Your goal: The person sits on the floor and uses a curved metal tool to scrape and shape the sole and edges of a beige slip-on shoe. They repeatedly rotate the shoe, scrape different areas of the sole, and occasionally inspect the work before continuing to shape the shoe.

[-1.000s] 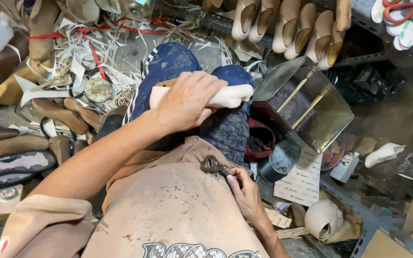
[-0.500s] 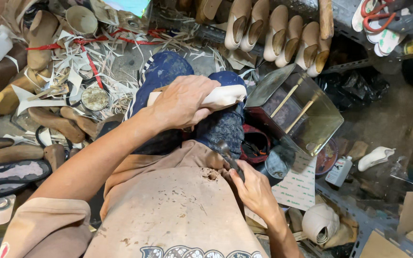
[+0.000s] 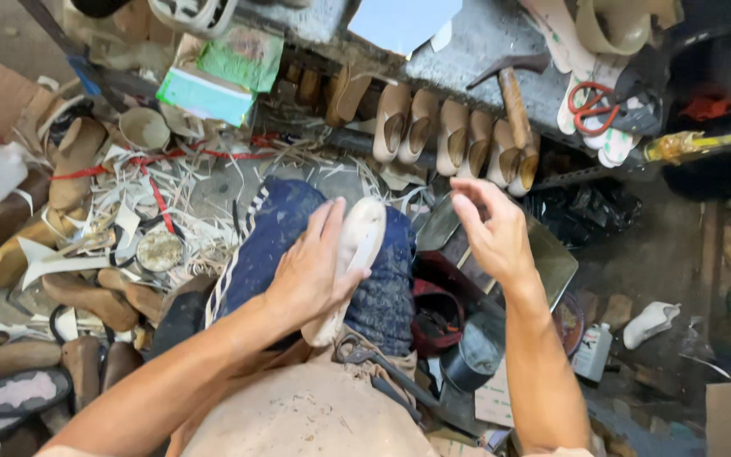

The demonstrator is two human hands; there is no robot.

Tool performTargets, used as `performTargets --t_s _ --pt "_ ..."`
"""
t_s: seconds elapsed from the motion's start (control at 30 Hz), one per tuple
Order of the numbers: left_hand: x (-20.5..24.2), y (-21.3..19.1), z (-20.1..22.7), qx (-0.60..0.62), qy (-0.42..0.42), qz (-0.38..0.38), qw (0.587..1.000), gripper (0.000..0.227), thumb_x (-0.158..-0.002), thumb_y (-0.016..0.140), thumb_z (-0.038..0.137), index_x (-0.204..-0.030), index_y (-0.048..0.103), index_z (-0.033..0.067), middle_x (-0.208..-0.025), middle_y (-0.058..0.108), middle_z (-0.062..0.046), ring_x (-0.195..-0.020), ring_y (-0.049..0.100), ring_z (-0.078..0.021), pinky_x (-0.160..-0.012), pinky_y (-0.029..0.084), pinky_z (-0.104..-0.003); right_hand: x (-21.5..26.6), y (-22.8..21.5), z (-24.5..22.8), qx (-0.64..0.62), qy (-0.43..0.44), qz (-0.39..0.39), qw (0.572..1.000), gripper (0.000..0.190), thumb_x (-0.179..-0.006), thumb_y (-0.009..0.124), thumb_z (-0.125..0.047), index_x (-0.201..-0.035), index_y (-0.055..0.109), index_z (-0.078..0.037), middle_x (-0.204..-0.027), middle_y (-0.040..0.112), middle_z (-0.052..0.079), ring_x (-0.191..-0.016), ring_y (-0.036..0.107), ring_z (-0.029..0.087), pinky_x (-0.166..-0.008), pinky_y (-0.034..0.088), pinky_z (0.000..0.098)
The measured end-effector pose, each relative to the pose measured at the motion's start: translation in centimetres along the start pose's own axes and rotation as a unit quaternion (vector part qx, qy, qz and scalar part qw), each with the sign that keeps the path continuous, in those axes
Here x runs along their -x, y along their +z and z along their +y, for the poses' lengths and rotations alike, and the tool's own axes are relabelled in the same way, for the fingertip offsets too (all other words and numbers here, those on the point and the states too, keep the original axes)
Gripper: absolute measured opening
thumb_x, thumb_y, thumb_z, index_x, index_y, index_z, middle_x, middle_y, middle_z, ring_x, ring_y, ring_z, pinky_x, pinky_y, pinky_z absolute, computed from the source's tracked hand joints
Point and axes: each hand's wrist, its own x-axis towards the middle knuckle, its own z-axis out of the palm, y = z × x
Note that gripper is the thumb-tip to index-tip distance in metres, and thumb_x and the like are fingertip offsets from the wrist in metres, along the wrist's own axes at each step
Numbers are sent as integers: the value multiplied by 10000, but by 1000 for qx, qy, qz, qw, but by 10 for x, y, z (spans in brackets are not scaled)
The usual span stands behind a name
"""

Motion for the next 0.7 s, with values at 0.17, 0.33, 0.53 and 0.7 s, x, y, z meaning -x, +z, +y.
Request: performTargets --t_s 0.17,0.33,0.53,0.7 --pt "-91 -37 15 -152 176 238 943 858 -937 742 435 -1556 346 -8 -1555 371 -290 -1348 482 -458 -1058 487 -564 -110 23 0 -132 42 60 989 332 -993 621 -261 -1301 674 -150 -1050 716 35 -913 675 124 -733 579 295" --pt "-242 -59 41 -335 74 244 907 1174 -927 799 776 -1661 181 100 -1659 44 -231 -1527 57 -450 -1230 305 -629 -170 63 26 -341 104 92 930 323 -988 609 -158 -1296 601 -60 -1027 640 37 -826 607 68 -540 440 165" --pt "-305 -62 41 -278 -3 184 943 1081 -815 869 605 -1529 271 57 -1607 188 -272 -1325 438 -481 -1040 492 -518 -195 83 20 -201 54 114 971 612 -872 677 -202 -1428 509 -10 -1362 672 158 -1163 702 233 -1022 557 362" --pt "-300 -67 35 -264 38 180 947 931 -864 763 630 -1477 408 25 -1509 331 -290 -1259 486 -547 -898 557 -576 -210 100 3 -182 -46 186 964 192 -830 537 6 -990 553 -99 -775 540 5 -709 448 123 -618 371 273"
